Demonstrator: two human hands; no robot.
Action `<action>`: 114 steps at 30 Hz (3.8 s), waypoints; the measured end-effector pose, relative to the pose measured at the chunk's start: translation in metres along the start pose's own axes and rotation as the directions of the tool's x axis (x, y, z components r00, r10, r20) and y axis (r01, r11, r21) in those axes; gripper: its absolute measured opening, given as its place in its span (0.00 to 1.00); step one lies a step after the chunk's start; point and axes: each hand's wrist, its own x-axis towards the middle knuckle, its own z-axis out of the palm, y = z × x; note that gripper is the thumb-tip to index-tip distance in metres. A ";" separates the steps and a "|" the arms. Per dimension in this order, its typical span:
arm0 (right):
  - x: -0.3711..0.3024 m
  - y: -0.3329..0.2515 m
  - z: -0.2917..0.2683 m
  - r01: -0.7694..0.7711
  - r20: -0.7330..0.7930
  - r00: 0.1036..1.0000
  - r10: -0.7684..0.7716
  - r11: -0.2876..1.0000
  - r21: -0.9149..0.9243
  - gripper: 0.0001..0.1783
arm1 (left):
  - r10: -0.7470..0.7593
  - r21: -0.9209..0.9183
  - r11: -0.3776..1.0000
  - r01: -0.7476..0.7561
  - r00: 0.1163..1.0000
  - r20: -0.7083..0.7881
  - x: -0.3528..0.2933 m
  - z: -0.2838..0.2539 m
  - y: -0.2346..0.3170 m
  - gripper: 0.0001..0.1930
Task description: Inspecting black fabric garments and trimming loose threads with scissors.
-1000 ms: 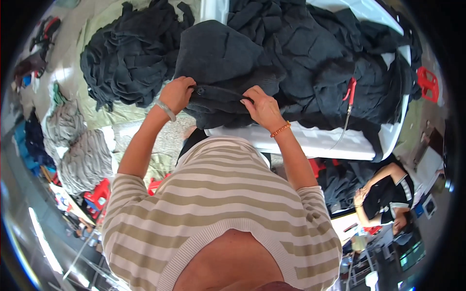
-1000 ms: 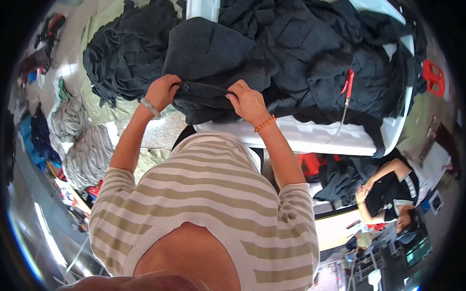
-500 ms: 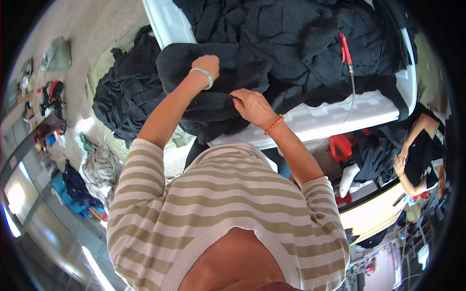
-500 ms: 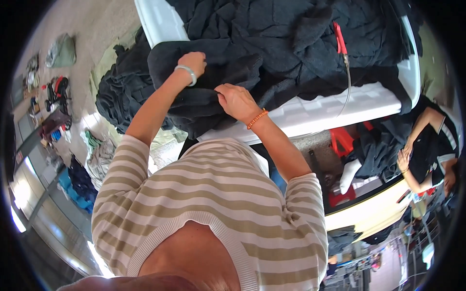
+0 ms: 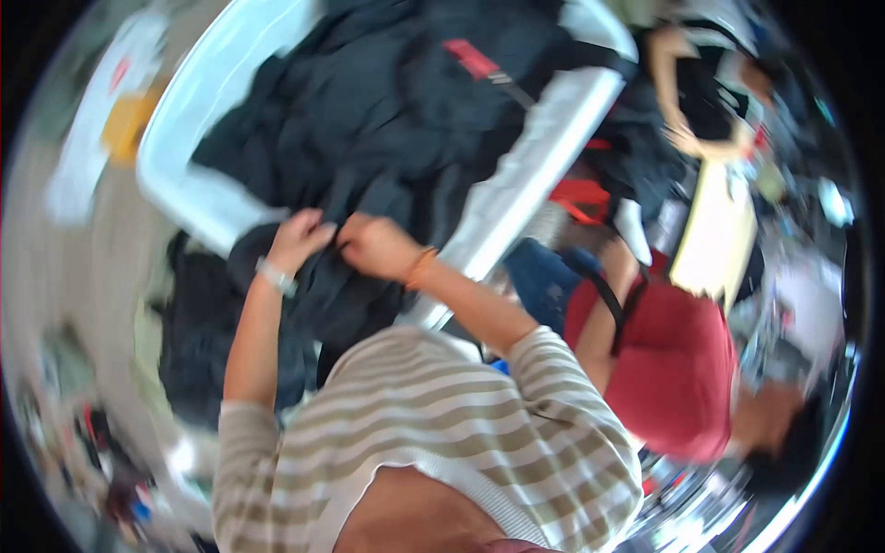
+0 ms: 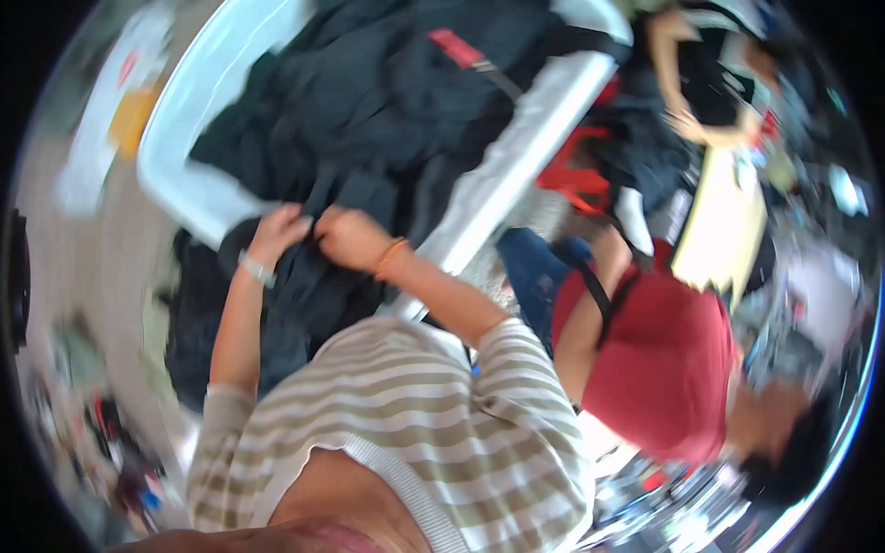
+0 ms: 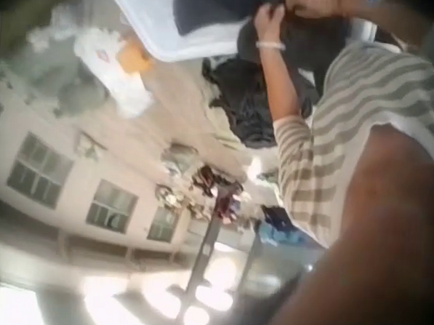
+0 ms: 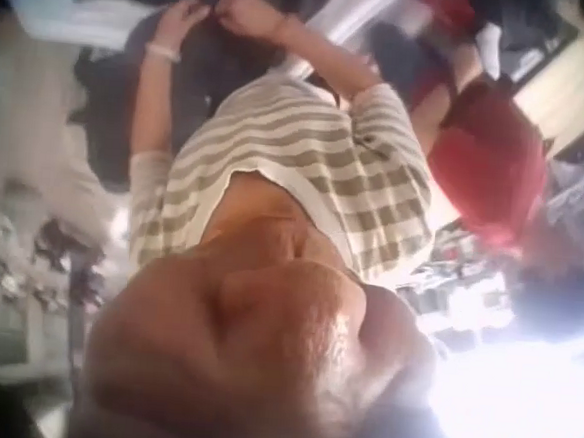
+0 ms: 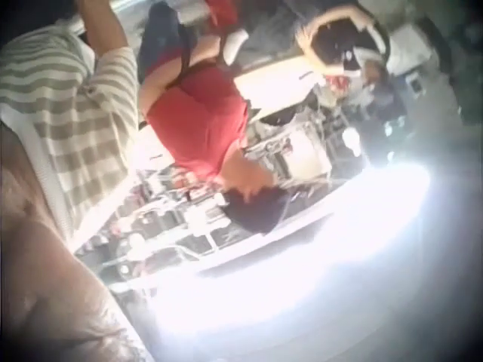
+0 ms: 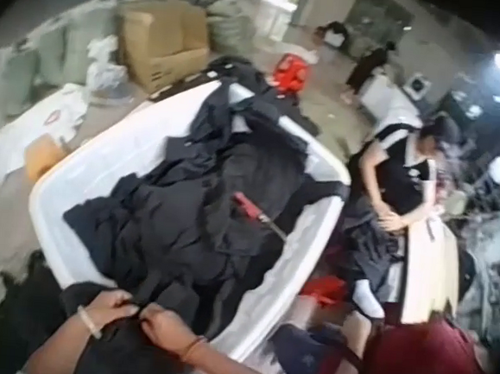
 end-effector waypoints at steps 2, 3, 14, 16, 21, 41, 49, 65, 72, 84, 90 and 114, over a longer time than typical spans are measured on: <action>0.001 -0.004 0.009 -0.078 0.006 0.997 0.078 0.997 -0.017 0.08 | 0.170 0.215 0.958 -0.189 0.980 0.103 -0.005 -0.001 0.000 0.17; 0.000 -0.006 0.012 -0.080 0.027 0.996 0.080 0.997 0.013 0.08 | 0.133 0.257 0.954 -0.157 0.985 0.110 -0.007 -0.003 -0.001 0.17; -0.028 -0.018 0.017 -0.129 0.020 0.991 0.131 0.990 -0.052 0.09 | 0.006 0.717 0.675 -0.171 0.974 0.227 0.008 0.008 0.006 0.14; -0.034 -0.020 0.013 -0.149 0.018 0.988 0.151 0.986 -0.072 0.09 | -0.054 0.738 0.659 -0.142 0.970 0.235 0.008 0.015 0.020 0.15; -0.051 -0.020 0.011 -0.166 0.039 0.985 0.168 0.984 -0.065 0.09 | -0.008 0.806 0.561 -0.188 0.973 0.232 0.009 0.016 0.028 0.16; -0.027 -0.056 0.019 -0.238 -0.219 0.954 0.207 0.963 -0.125 0.11 | -0.076 -0.118 0.990 0.080 0.996 0.044 -0.001 -0.003 0.008 0.07; -0.022 -0.040 0.028 -0.121 -0.166 0.983 0.083 0.965 -0.233 0.10 | 0.015 -0.102 0.995 -0.007 0.997 0.075 0.002 -0.006 0.006 0.15; -0.014 -0.027 0.015 -0.170 -0.029 0.985 0.169 0.984 -0.047 0.14 | 0.242 0.511 0.819 -0.260 0.965 0.104 -0.028 0.001 0.038 0.13; -0.015 -0.018 0.027 -0.138 0.034 0.989 0.142 0.985 -0.101 0.14 | 0.152 0.435 0.886 -0.159 0.987 0.051 -0.033 -0.006 0.029 0.12; -0.039 -0.037 0.016 -0.211 0.080 0.972 0.221 0.970 -0.117 0.10 | -0.059 0.518 0.855 -0.026 0.987 0.147 -0.023 -0.008 0.028 0.15; -0.068 -0.004 -0.005 -0.234 -0.021 0.972 0.236 0.941 -0.243 0.14 | -0.328 0.480 0.856 0.190 0.919 0.221 0.039 0.013 0.032 0.28; -0.036 0.010 -0.051 -0.168 -0.214 0.972 0.097 0.923 -0.345 0.08 | -0.174 -0.280 0.935 0.218 0.969 0.175 0.053 0.038 0.056 0.16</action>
